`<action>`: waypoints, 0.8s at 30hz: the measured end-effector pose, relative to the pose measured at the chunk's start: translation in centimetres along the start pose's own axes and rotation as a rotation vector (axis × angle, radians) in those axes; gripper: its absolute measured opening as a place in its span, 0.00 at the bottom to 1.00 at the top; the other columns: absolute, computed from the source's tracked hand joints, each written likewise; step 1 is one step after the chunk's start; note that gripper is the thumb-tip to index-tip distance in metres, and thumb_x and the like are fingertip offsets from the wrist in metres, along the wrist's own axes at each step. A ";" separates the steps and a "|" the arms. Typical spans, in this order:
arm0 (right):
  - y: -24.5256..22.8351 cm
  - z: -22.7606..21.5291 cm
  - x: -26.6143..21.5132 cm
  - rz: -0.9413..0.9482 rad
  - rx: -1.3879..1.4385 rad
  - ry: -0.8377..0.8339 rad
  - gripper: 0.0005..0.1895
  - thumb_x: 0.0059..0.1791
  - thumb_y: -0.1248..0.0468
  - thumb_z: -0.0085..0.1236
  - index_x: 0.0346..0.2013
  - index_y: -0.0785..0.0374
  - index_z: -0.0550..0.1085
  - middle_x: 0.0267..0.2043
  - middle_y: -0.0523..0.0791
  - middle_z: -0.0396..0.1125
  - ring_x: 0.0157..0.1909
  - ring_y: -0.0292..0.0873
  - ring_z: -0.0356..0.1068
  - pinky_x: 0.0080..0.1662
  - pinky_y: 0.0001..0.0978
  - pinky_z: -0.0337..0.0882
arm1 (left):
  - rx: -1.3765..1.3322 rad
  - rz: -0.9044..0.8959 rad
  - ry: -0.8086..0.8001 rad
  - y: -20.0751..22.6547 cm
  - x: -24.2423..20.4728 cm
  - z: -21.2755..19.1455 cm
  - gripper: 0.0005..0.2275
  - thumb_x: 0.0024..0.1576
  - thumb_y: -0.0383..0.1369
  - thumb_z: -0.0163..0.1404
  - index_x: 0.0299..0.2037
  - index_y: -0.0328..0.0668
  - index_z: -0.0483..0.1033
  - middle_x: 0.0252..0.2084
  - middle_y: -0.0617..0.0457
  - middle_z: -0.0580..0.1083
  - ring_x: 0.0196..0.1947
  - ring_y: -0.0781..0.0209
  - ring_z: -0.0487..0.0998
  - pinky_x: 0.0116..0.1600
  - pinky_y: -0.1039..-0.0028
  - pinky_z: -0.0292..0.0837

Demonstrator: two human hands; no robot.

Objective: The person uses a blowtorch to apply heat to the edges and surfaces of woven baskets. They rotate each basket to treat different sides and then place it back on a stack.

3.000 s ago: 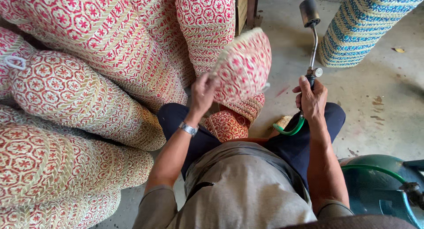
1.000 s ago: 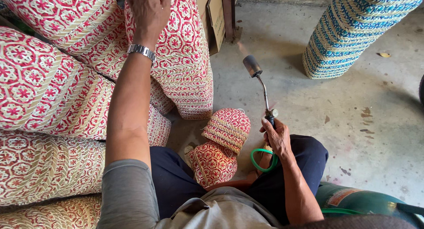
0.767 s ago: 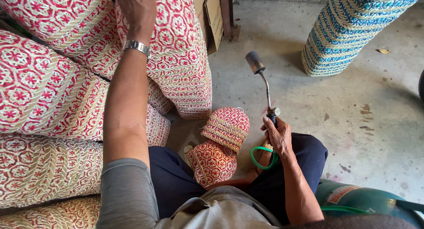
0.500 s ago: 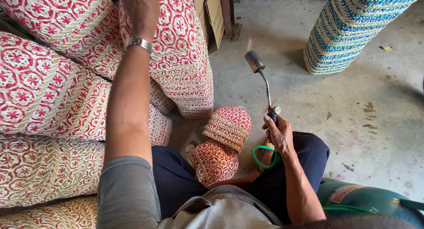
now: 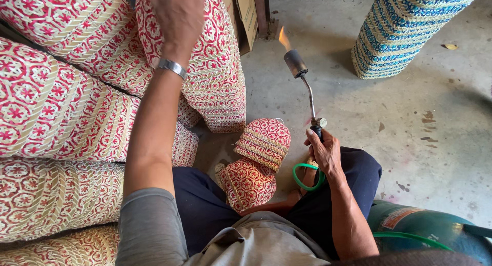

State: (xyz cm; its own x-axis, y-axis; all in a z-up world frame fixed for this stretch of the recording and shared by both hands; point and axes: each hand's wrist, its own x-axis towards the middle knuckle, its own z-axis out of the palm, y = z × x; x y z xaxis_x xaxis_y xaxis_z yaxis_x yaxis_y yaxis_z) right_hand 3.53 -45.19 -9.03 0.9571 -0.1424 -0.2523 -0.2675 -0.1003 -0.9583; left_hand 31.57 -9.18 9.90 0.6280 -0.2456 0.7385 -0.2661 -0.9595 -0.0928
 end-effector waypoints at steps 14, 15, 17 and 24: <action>0.1 -1.6 -0.7 -0.056 0.117 0.044 0.21 0.56 0.52 0.54 0.31 0.69 0.72 0.18 0.41 0.62 0.17 0.32 0.58 0.22 0.27 0.58 | 1.123 0.824 -0.789 9.4 -8.9 -2.0 0.29 0.66 0.50 0.28 0.72 0.40 0.56 0.75 0.44 0.55 0.73 0.39 0.53 0.66 0.29 0.35; 0.0 -1.6 -0.5 -0.065 0.132 0.049 0.21 0.56 0.53 0.54 0.30 0.69 0.72 0.18 0.41 0.63 0.17 0.32 0.58 0.22 0.27 0.59 | 1.115 0.815 -0.792 9.4 -8.7 -1.8 0.29 0.67 0.50 0.28 0.72 0.40 0.56 0.75 0.44 0.56 0.73 0.39 0.53 0.66 0.28 0.35; 0.0 -1.6 -0.8 -0.065 0.145 0.058 0.20 0.56 0.53 0.53 0.30 0.69 0.72 0.18 0.41 0.63 0.17 0.32 0.58 0.21 0.27 0.58 | 1.090 0.802 -0.799 9.7 -8.7 -1.4 0.27 0.68 0.48 0.28 0.72 0.41 0.57 0.75 0.44 0.57 0.73 0.39 0.54 0.67 0.28 0.35; 0.0 -1.9 -1.1 -0.056 0.139 0.088 0.20 0.57 0.54 0.53 0.29 0.68 0.71 0.18 0.42 0.62 0.17 0.32 0.58 0.21 0.27 0.59 | 1.058 0.759 -0.769 8.7 -9.8 1.0 0.28 0.65 0.49 0.35 0.72 0.42 0.58 0.75 0.42 0.57 0.73 0.39 0.55 0.67 0.28 0.33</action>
State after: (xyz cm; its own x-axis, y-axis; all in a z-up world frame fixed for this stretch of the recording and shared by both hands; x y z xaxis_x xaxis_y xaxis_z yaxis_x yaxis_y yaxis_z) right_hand 2.24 -46.93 -8.49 0.9550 -0.2269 -0.1911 -0.1902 0.0261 -0.9814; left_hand 23.87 -15.29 1.19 0.8947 -0.4033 -0.1919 -0.2706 -0.1477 -0.9513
